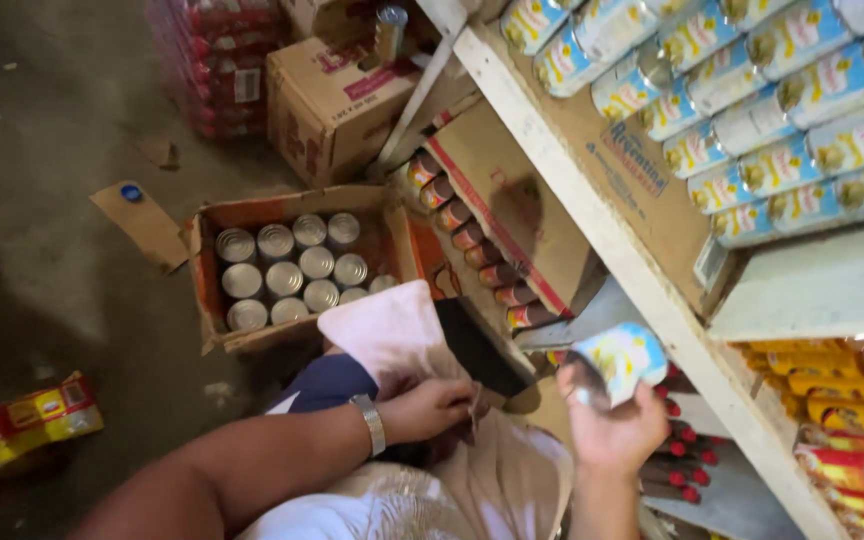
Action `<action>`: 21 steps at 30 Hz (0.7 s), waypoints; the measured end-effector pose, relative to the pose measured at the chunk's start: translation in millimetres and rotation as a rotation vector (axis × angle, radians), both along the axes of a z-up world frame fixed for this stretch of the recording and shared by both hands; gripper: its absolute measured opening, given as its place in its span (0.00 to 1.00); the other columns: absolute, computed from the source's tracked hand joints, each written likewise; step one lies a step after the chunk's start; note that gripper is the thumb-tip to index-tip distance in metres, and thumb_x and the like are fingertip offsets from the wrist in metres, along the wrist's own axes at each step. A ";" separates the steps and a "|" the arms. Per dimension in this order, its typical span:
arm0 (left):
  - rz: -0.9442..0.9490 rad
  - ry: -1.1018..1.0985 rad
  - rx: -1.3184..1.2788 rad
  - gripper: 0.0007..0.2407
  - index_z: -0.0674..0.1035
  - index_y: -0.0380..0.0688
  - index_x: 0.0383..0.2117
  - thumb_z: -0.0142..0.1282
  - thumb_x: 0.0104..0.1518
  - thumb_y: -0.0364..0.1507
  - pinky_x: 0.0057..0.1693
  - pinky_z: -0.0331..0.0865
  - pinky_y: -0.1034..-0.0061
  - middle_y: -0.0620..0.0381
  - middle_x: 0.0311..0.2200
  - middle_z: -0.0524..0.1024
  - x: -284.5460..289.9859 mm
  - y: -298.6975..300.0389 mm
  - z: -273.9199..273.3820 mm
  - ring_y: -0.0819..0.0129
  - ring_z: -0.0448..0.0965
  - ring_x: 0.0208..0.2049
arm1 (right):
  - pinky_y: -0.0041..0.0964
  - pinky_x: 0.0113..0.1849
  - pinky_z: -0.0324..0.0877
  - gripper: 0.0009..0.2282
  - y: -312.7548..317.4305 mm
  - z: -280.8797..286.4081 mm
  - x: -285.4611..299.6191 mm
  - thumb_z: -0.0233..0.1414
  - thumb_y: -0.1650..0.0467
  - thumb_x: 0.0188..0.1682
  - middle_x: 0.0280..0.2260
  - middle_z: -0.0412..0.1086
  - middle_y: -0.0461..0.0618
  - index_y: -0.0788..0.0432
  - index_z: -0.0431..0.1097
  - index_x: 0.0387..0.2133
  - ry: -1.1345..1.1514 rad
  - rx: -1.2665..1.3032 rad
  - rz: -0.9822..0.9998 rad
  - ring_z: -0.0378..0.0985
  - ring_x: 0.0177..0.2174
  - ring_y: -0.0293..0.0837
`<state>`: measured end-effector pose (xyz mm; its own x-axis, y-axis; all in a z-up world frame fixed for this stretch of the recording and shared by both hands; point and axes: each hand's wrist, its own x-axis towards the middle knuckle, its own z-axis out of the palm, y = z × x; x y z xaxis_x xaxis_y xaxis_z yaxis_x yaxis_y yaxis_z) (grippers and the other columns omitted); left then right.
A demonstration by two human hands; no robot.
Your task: Wiping canned goods with a cloth and placing them onto grocery store shelves.
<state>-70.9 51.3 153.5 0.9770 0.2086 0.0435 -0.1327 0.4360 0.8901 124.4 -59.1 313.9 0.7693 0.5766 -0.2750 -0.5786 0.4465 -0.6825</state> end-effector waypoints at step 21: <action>-0.027 0.200 0.214 0.05 0.77 0.47 0.41 0.50 0.67 0.31 0.46 0.72 0.77 0.61 0.35 0.79 23.7 4.9 -26.5 0.70 0.75 0.34 | 0.43 0.52 0.82 0.26 288.0 65.3 252.2 0.59 0.83 0.47 0.54 0.71 0.50 0.50 0.61 0.56 -0.975 -0.272 -0.049 0.80 0.50 0.47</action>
<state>-47.2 56.2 127.0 0.9757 0.1895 -0.1101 0.0636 0.2361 0.9696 376.6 228.8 379.2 0.7497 0.5494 0.3688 0.3003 0.2141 -0.9295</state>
